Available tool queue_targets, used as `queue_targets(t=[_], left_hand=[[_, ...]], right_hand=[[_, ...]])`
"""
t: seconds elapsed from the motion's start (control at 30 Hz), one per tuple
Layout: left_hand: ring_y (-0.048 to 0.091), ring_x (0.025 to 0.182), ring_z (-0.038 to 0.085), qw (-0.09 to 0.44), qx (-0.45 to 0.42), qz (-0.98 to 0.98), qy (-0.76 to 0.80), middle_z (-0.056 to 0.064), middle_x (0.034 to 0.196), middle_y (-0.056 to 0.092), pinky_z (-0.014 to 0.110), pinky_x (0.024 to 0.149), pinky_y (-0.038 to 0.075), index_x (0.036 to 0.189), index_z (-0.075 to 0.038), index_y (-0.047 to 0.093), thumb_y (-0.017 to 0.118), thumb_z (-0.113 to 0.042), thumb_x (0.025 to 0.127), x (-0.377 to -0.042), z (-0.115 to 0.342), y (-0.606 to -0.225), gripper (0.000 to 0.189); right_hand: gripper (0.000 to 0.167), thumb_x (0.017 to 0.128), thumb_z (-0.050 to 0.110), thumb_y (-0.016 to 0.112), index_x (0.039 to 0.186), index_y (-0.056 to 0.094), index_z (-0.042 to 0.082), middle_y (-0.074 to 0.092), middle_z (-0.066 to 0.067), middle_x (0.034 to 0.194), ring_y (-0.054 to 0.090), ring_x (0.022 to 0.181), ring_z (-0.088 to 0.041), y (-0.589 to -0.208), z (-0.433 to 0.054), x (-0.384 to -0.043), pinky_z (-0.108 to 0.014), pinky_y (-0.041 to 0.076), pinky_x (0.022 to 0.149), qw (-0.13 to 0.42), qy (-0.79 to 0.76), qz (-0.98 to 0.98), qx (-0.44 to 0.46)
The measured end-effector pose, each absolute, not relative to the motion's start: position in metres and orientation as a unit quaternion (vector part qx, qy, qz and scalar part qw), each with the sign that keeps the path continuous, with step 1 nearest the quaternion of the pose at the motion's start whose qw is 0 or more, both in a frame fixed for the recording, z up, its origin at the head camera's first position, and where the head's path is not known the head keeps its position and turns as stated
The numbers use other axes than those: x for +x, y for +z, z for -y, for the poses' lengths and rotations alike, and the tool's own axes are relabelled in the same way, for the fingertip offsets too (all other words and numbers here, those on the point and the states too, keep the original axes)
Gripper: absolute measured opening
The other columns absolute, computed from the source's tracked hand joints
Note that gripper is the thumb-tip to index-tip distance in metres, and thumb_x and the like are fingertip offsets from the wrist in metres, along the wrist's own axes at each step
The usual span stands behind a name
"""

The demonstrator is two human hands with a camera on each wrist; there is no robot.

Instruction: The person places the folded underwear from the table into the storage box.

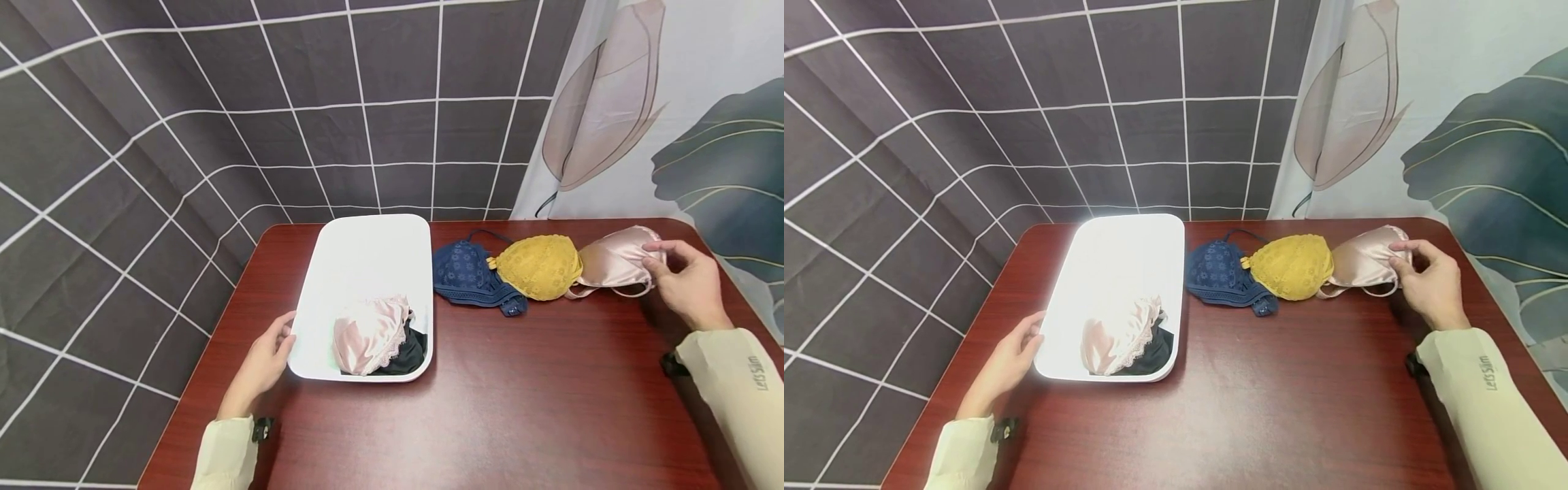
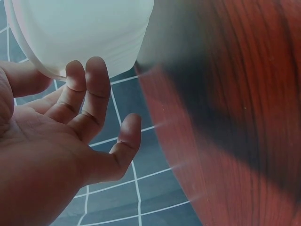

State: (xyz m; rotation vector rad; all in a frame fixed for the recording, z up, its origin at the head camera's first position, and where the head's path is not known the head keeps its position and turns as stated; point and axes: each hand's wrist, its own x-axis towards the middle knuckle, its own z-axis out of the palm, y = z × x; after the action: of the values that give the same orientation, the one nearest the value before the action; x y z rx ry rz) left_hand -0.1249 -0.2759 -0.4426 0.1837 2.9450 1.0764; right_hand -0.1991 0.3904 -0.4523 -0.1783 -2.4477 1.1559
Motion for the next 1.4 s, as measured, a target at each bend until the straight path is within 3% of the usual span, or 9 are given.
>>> queue_targets(t=[0.23, 0.37, 0.5, 0.73, 0.97, 1.2, 1.4], left_hand=[[0.053, 0.085, 0.024, -0.002, 0.061, -0.938, 0.342, 0.01, 0.098, 0.052, 0.036, 0.068, 0.045, 0.138, -0.003, 0.042, 0.053, -0.003, 0.095, -0.125, 0.276, -0.443, 0.044], [0.054, 0.086, 0.025, -0.005, 0.063, -0.938, 0.342, 0.01, 0.098, 0.052, 0.038, 0.069, 0.046, 0.137, -0.003, 0.042, 0.053, -0.003, 0.095, -0.125, 0.276, -0.443, 0.044], [0.055, 0.086, 0.026, -0.008, 0.064, -0.937, 0.344, 0.011, 0.097, 0.052, 0.039, 0.07, 0.046, 0.137, -0.002, 0.043, 0.053, -0.002, 0.095, -0.124, 0.277, -0.443, 0.043], [0.055, 0.085, 0.025, -0.012, 0.066, -0.936, 0.347, 0.01, 0.095, 0.052, 0.038, 0.069, 0.045, 0.137, -0.001, 0.043, 0.053, -0.001, 0.094, -0.124, 0.277, -0.443, 0.044], [0.056, 0.085, 0.025, -0.015, 0.068, -0.936, 0.346, 0.009, 0.094, 0.053, 0.039, 0.07, 0.046, 0.137, -0.002, 0.044, 0.053, -0.002, 0.094, -0.125, 0.277, -0.443, 0.044], [0.056, 0.086, 0.025, -0.014, 0.066, -0.936, 0.345, 0.009, 0.095, 0.053, 0.039, 0.07, 0.045, 0.137, -0.003, 0.044, 0.053, -0.003, 0.095, -0.125, 0.277, -0.443, 0.043], [0.056, 0.086, 0.024, -0.011, 0.064, -0.936, 0.347, 0.009, 0.095, 0.052, 0.038, 0.069, 0.045, 0.137, -0.003, 0.043, 0.052, -0.004, 0.095, -0.124, 0.277, -0.442, 0.043]], right_hand=[[0.025, 0.087, 0.004, 0.064, 0.111, 0.069, 0.01, 0.055, 0.016, 0.083, 0.045, 0.072, -0.003, -0.423, -0.379, -0.196, -0.01, 0.034, 0.057, 0.269, 0.445, 0.851, -0.075], [0.021, 0.083, -0.002, 0.066, 0.103, 0.071, 0.003, 0.056, 0.018, 0.072, 0.046, 0.063, 0.0, -0.405, -0.371, -0.196, -0.01, 0.035, 0.056, 0.337, 0.453, 0.823, -0.071], [0.019, 0.082, -0.006, 0.065, 0.101, 0.069, -0.005, 0.058, 0.019, 0.074, 0.049, 0.066, 0.0, -0.386, -0.361, -0.195, -0.01, 0.036, 0.058, 0.383, 0.452, 0.805, -0.04], [0.017, 0.079, -0.011, 0.062, 0.095, 0.069, -0.009, 0.066, 0.002, 0.085, 0.054, 0.075, -0.004, -0.354, -0.338, -0.19, -0.012, 0.038, 0.066, 0.427, 0.473, 0.77, 0.047], [0.016, 0.076, -0.018, 0.058, 0.09, 0.065, -0.018, 0.065, -0.013, 0.086, 0.054, 0.078, -0.01, -0.315, -0.297, -0.183, -0.019, 0.04, 0.075, 0.457, 0.495, 0.729, 0.122], [0.012, 0.073, -0.019, 0.062, 0.084, 0.062, -0.024, 0.065, -0.019, 0.083, 0.057, 0.08, -0.017, -0.286, -0.257, -0.179, -0.025, 0.042, 0.08, 0.47, 0.557, 0.66, 0.181], [0.011, 0.072, -0.018, 0.065, 0.081, 0.062, -0.023, 0.064, -0.02, 0.082, 0.055, 0.077, -0.02, -0.27, -0.232, -0.181, -0.025, 0.042, 0.078, 0.476, 0.583, 0.622, 0.215]])
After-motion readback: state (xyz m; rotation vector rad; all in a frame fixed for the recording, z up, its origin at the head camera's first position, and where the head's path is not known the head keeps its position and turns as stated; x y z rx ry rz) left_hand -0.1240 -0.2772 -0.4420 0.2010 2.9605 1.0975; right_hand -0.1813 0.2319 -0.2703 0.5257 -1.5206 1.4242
